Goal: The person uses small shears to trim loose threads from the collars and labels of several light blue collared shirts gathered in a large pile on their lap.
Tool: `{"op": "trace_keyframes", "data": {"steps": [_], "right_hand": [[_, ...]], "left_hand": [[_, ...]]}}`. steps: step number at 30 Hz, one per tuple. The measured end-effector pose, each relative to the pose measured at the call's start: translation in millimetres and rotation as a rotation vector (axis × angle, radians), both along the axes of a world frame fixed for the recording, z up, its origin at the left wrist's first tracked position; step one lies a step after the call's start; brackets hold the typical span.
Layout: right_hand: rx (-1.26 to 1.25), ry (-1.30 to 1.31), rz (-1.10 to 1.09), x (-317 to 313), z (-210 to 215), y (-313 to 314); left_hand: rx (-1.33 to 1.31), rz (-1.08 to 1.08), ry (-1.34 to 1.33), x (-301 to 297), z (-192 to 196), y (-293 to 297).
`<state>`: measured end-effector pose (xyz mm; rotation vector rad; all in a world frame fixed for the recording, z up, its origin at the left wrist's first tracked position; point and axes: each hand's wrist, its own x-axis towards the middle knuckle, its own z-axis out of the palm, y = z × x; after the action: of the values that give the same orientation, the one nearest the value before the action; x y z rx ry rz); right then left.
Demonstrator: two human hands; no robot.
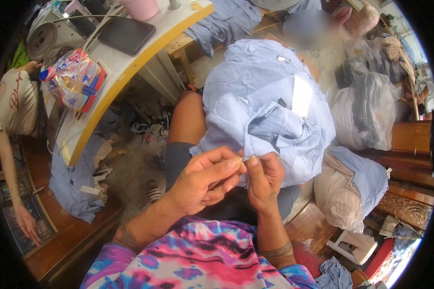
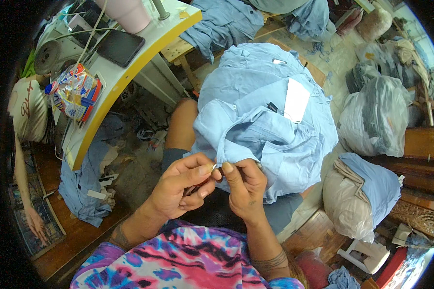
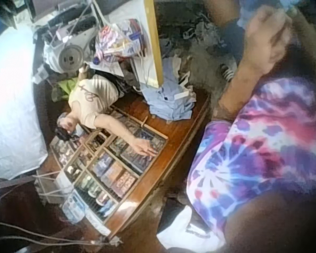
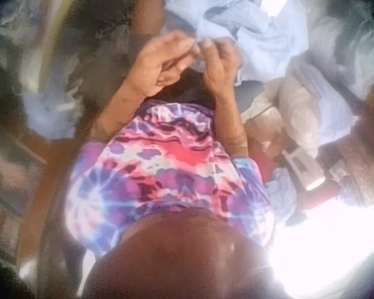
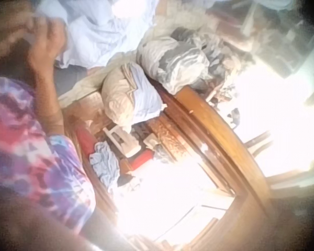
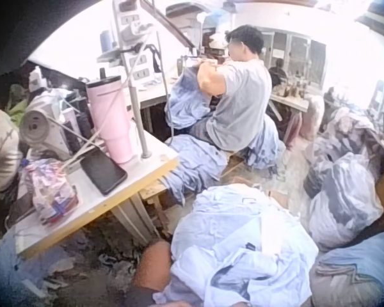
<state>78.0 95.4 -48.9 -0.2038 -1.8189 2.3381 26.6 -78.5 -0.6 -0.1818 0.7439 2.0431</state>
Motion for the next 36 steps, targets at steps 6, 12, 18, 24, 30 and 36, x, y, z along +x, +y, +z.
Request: {"op": "trace_keyframes", "data": {"steps": [6, 12, 18, 24, 30, 36], "right_hand": [[-0.184, -0.049, -0.012, -2, 10, -6], [-0.136, -0.088, 0.041, -3, 16, 0], [0.047, -0.065, 0.054, -2, 19, 6], [-0.176, -0.061, 0.027, -4, 17, -1], [-0.253, -0.125, 0.082, -1, 20, 0], [-0.165, -0.171, 0.220, 0, 24, 21]], "left_hand": [[-0.125, 0.010, 0.090, 1, 3, 3], [-0.193, 0.034, 0.148, 3, -1, 5], [-0.051, -0.001, -0.004, 1, -2, 2], [0.091, 0.026, -0.130, 0, -4, -1], [-0.313, 0.173, 0.395, -2, -1, 3], [-0.264, -0.069, 0.258, -34, 1, 15]]}}
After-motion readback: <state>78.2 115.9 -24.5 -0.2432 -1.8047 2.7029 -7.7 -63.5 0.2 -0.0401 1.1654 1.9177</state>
